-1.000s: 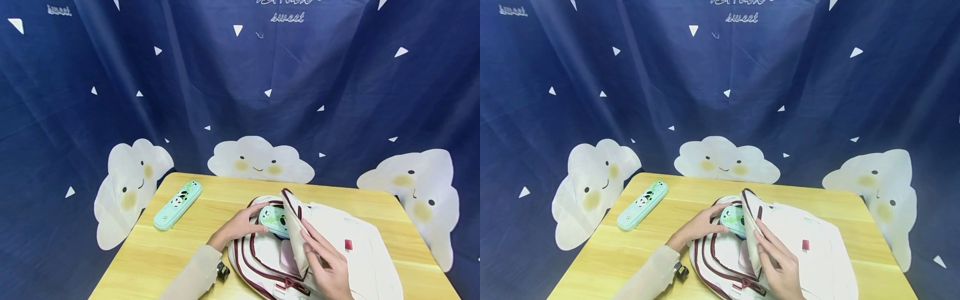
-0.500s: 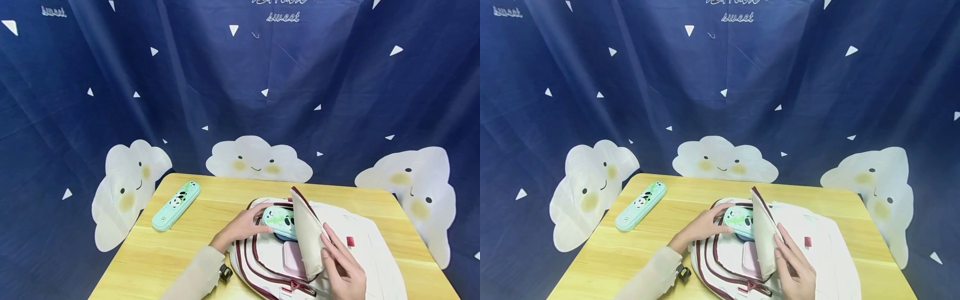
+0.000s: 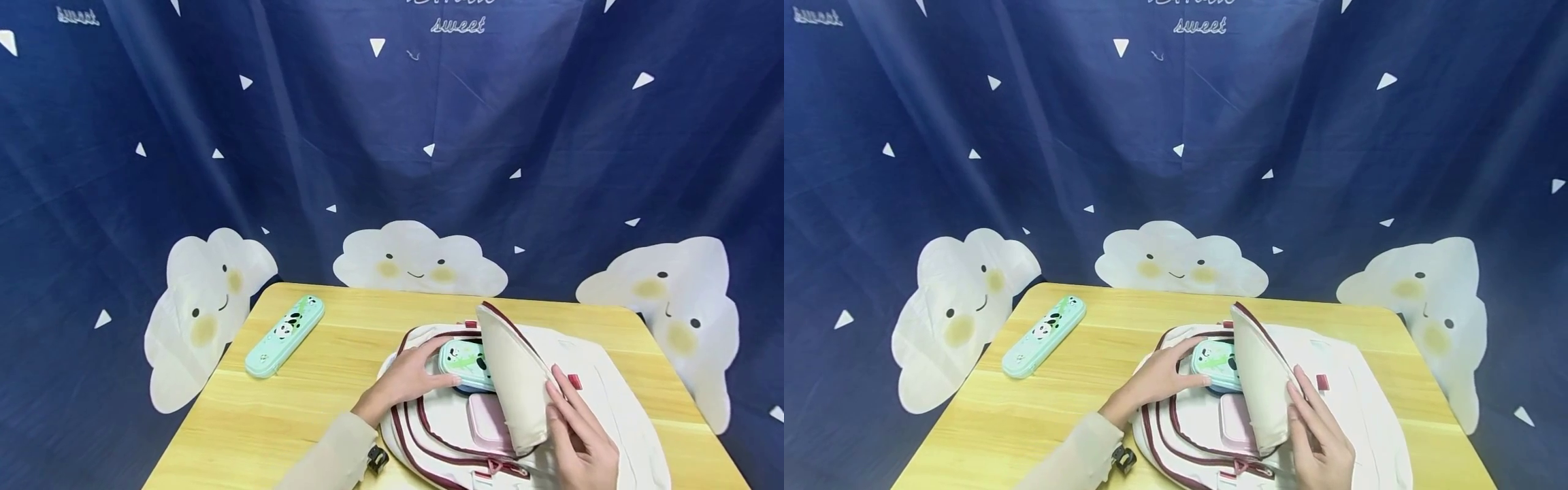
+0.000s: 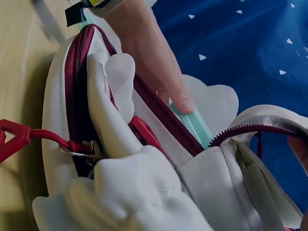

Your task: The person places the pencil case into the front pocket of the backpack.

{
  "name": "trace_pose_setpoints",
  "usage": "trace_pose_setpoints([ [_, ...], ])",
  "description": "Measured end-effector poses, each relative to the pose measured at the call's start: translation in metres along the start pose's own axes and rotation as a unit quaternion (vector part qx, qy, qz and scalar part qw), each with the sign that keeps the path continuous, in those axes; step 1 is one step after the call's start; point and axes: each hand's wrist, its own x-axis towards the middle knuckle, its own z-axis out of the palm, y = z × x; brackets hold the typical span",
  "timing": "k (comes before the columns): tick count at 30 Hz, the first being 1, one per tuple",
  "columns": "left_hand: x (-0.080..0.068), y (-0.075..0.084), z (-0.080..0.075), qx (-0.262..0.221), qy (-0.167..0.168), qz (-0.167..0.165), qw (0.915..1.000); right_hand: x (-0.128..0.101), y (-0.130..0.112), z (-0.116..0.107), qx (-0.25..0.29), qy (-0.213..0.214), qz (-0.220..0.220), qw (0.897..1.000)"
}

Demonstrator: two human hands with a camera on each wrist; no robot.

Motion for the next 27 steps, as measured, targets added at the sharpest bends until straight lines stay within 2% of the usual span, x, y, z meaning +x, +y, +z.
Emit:
trace_pose_setpoints([
  [7, 0.000, 0.010, 0.010, 0.032, 0.033, 0.004, 0.9989, 0.004, 0.003, -0.006, -0.034, -0.015, -0.007, 0.999],
  [14, -0.001, 0.019, 0.022, 0.057, 0.056, -0.037, 0.9961, 0.013, 0.002, -0.011, -0.077, -0.028, 0.003, 0.997],
  [20, -0.004, 0.025, 0.028, 0.075, 0.071, -0.069, 0.9923, 0.015, 0.002, -0.011, -0.068, -0.047, 0.021, 0.996],
  [27, -0.003, 0.026, 0.039, 0.119, 0.086, -0.058, 0.9875, 0.009, 0.009, -0.012, -0.059, -0.046, 0.060, 0.995],
])
